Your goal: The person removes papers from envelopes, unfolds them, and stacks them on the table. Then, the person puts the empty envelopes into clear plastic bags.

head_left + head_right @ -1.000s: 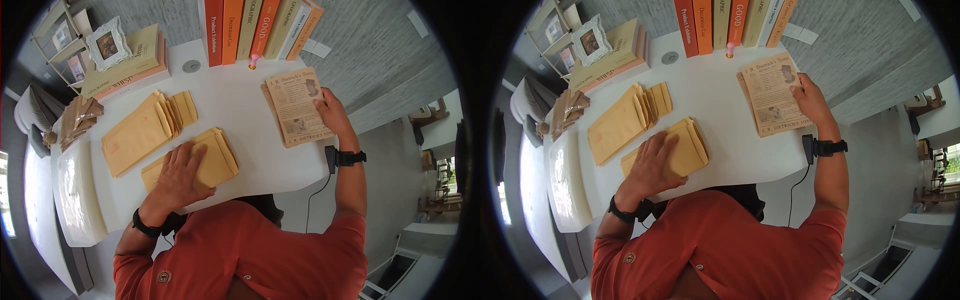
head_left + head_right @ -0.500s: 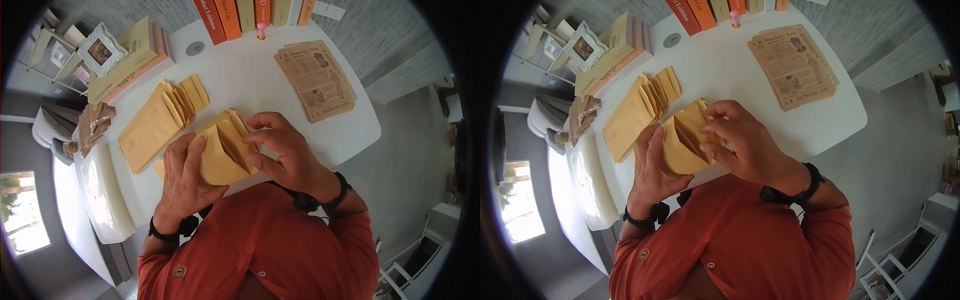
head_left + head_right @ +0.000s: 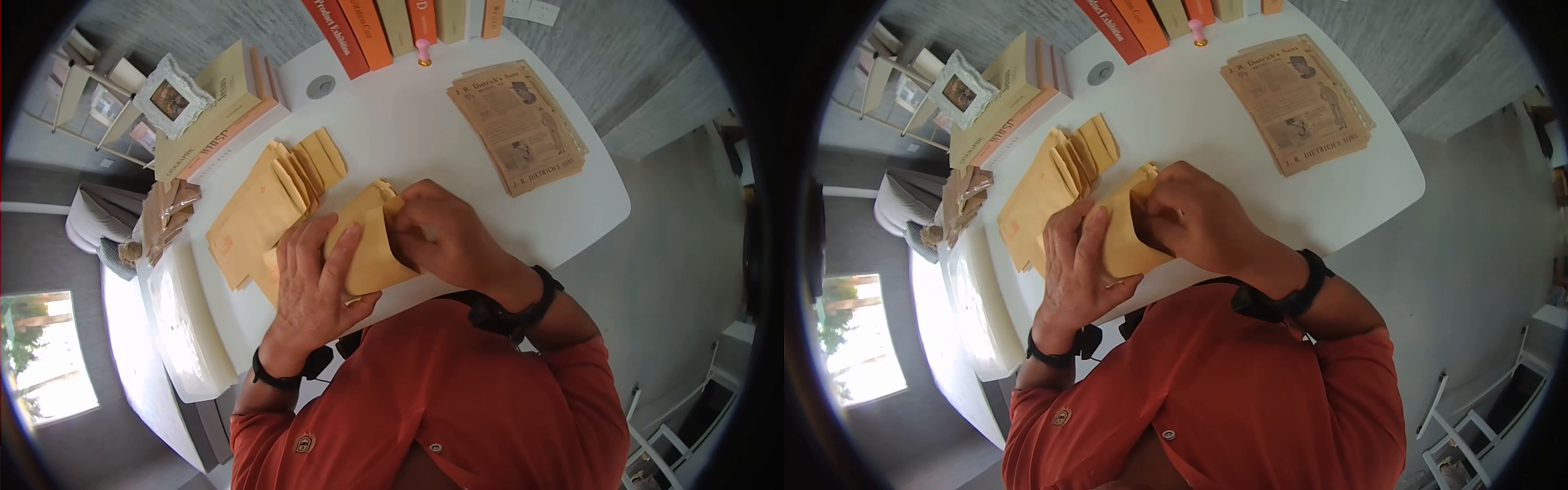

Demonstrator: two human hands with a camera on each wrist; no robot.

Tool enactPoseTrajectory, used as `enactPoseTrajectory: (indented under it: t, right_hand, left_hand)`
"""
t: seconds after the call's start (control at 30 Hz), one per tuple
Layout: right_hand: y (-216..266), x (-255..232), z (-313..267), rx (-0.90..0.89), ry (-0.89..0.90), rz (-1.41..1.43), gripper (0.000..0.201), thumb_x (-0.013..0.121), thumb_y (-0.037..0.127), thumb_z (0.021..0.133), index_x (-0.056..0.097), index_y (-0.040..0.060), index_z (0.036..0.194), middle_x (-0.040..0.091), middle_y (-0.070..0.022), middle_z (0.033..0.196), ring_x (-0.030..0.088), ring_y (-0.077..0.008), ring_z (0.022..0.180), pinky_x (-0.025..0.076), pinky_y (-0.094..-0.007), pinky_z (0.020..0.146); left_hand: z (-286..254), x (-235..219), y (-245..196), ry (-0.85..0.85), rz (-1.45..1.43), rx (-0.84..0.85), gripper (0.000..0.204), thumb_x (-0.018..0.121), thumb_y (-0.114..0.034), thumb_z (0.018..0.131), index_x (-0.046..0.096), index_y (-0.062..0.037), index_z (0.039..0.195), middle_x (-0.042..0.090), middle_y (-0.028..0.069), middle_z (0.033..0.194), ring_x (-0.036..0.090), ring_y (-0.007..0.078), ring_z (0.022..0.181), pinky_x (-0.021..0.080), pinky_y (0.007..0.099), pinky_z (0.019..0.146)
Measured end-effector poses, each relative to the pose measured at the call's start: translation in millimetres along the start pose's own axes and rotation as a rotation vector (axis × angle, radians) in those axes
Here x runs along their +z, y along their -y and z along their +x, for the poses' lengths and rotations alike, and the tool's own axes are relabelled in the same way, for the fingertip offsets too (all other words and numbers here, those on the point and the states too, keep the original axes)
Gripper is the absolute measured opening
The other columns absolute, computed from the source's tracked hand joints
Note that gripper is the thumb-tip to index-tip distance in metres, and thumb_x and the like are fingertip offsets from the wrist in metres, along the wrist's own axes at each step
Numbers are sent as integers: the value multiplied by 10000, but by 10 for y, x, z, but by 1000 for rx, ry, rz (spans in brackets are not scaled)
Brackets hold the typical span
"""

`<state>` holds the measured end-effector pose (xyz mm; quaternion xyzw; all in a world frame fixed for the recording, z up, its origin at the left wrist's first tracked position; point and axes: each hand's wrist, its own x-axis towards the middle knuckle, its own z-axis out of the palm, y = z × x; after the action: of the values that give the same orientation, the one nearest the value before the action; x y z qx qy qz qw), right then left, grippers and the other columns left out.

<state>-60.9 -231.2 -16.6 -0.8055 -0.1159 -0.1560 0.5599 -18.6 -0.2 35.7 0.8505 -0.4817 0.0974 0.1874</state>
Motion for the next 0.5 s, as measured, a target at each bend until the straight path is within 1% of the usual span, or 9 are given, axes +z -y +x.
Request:
enactPoseTrajectory:
  t: [0.1, 0.13, 0.17, 0.27, 0.3, 0.4, 0.43, 0.47, 0.5]
  right_hand:
    - [40, -283, 43, 207, -91, 358, 170, 706, 149, 911, 616, 7, 938, 586, -1, 864, 541, -80, 749, 471, -274, 673]
    - [43, -426, 48, 298, -80, 373, 144, 675, 148, 949, 599, 26, 939, 525, 47, 807, 431, -23, 738, 407, -225, 636]
    - [-2, -514, 66, 285, -150, 428, 125, 660, 157, 966, 601, 57, 919, 546, 55, 776, 442, -11, 696, 384, -199, 607]
    - [-136, -676, 83, 390, -261, 675, 122, 654, 165, 971, 606, 61, 926, 575, 48, 787, 469, -16, 668, 387, -199, 583]
    - [-185, -680, 79, 419, -255, 717, 113, 649, 161, 974, 612, 60, 939, 590, 41, 799, 491, -23, 669, 400, -198, 585]
    - [-281, -666, 49, 514, -235, 855, 94, 632, 143, 985, 624, 49, 980, 632, 15, 840, 558, -44, 684, 445, -196, 605]
    - [-248, -610, 46, 550, -209, 919, 90, 626, 133, 988, 626, 43, 995, 643, 4, 857, 578, -50, 698, 465, -196, 619]
    - [-241, -571, 33, 592, -180, 984, 88, 620, 122, 992, 628, 36, 1011, 655, -7, 873, 599, -56, 711, 485, -197, 634]
    - [-301, -568, 10, 596, -96, 1065, 93, 600, 104, 1003, 622, 21, 1039, 676, -31, 923, 642, -73, 766, 535, -210, 692]
  left_hand:
    - [-24, -261, 234, 64, 61, -56, 1092, 908, -179, 514, 418, -66, 1484, 471, 246, 1383, 488, 448, 1243, 398, 540, 1042]
    - [-41, -343, 345, 80, 83, -77, 1106, 909, -181, 504, 417, -69, 1488, 466, 246, 1394, 480, 452, 1260, 387, 543, 1062]
    - [-55, -407, 462, 105, 94, -131, 1125, 915, -194, 488, 418, -80, 1491, 454, 229, 1428, 453, 444, 1310, 371, 531, 1104]
    - [-15, -486, 760, 157, 183, -230, 1118, 925, -224, 496, 423, -85, 1485, 438, 220, 1454, 445, 421, 1315, 356, 521, 1115]
    - [0, -466, 835, 140, 190, -254, 1109, 925, -217, 508, 422, -106, 1490, 427, 216, 1474, 431, 428, 1333, 358, 508, 1124]
    - [33, -422, 790, 83, 194, -171, 1104, 928, -175, 554, 385, -109, 1514, 421, 199, 1490, 429, 431, 1347, 380, 499, 1122]
    - [43, -384, 692, 23, 144, -84, 965, 910, -170, 612, 466, -110, 1466, 428, 191, 1485, 471, 413, 1315, 426, 492, 1080]
    - [74, -358, 601, 11, 119, 22, 861, 894, -146, 635, 521, -100, 1410, 445, 187, 1472, 490, 400, 1295, 443, 485, 1059]
    - [102, -341, 501, -2, 94, 123, 757, 878, -122, 659, 577, -90, 1353, 461, 183, 1458, 509, 388, 1276, 460, 478, 1037]
